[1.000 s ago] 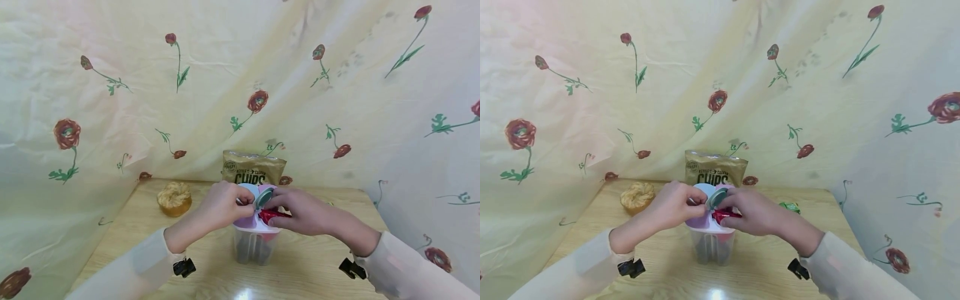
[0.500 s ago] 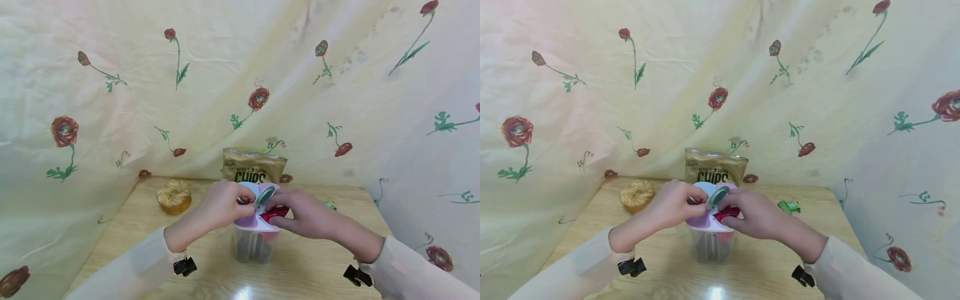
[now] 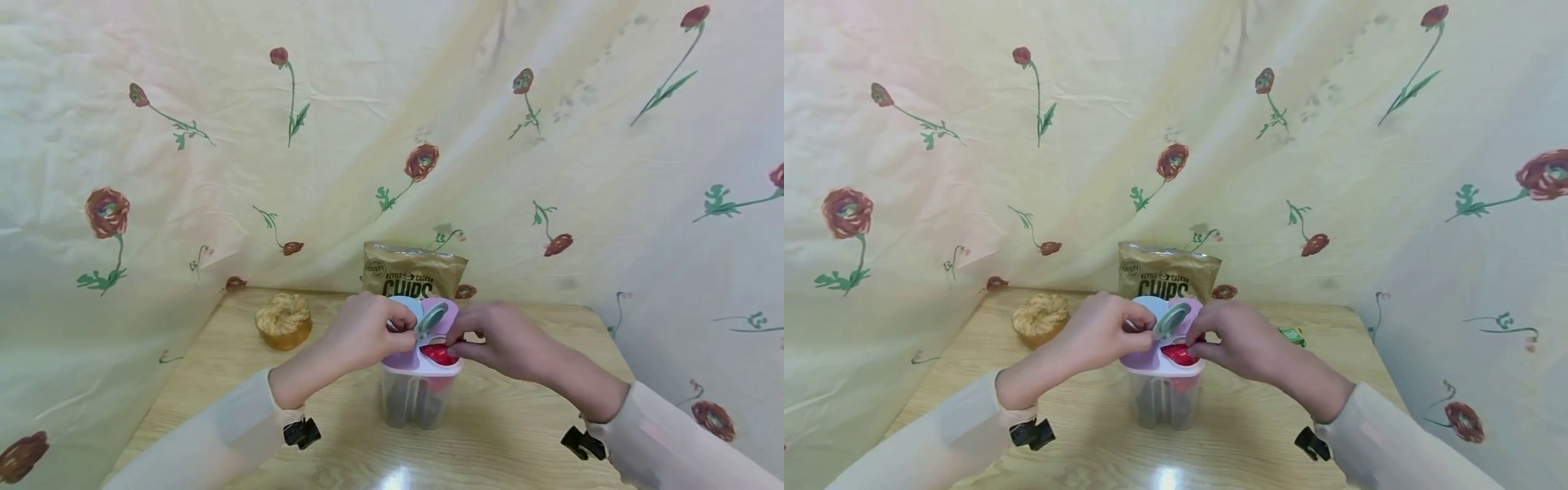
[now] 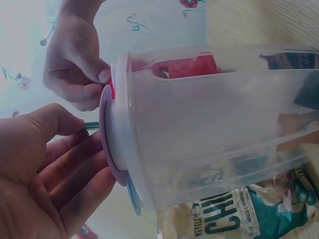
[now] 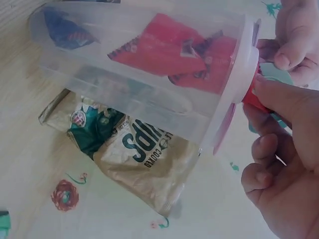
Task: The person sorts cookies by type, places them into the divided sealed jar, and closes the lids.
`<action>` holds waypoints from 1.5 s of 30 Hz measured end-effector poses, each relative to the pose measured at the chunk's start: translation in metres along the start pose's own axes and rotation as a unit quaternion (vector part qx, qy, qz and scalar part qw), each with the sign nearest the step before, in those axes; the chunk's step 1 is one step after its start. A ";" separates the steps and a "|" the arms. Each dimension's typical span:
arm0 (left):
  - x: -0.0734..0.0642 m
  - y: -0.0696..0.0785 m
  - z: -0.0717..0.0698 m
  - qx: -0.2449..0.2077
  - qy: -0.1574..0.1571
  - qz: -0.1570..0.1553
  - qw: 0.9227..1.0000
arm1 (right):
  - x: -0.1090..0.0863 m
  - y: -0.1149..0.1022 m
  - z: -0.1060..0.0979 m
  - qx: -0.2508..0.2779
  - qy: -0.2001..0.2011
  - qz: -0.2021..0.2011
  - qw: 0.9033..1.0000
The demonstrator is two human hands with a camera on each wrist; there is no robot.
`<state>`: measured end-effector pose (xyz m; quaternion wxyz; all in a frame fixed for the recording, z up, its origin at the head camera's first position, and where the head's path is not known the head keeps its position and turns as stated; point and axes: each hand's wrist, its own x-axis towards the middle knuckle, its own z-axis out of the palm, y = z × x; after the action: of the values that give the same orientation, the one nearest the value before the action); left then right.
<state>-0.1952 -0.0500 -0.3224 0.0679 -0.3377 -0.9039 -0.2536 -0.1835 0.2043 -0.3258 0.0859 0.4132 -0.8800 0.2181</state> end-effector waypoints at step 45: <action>-0.007 0.006 0.003 -0.028 -0.002 0.028 0.999 | -0.002 0.012 -0.011 0.213 0.053 0.158 0.963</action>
<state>-0.1860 -0.0480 -0.3246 0.0641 -0.3655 -0.8867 -0.2758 -0.1914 0.2174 -0.3204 0.0073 0.2658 -0.8613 0.4328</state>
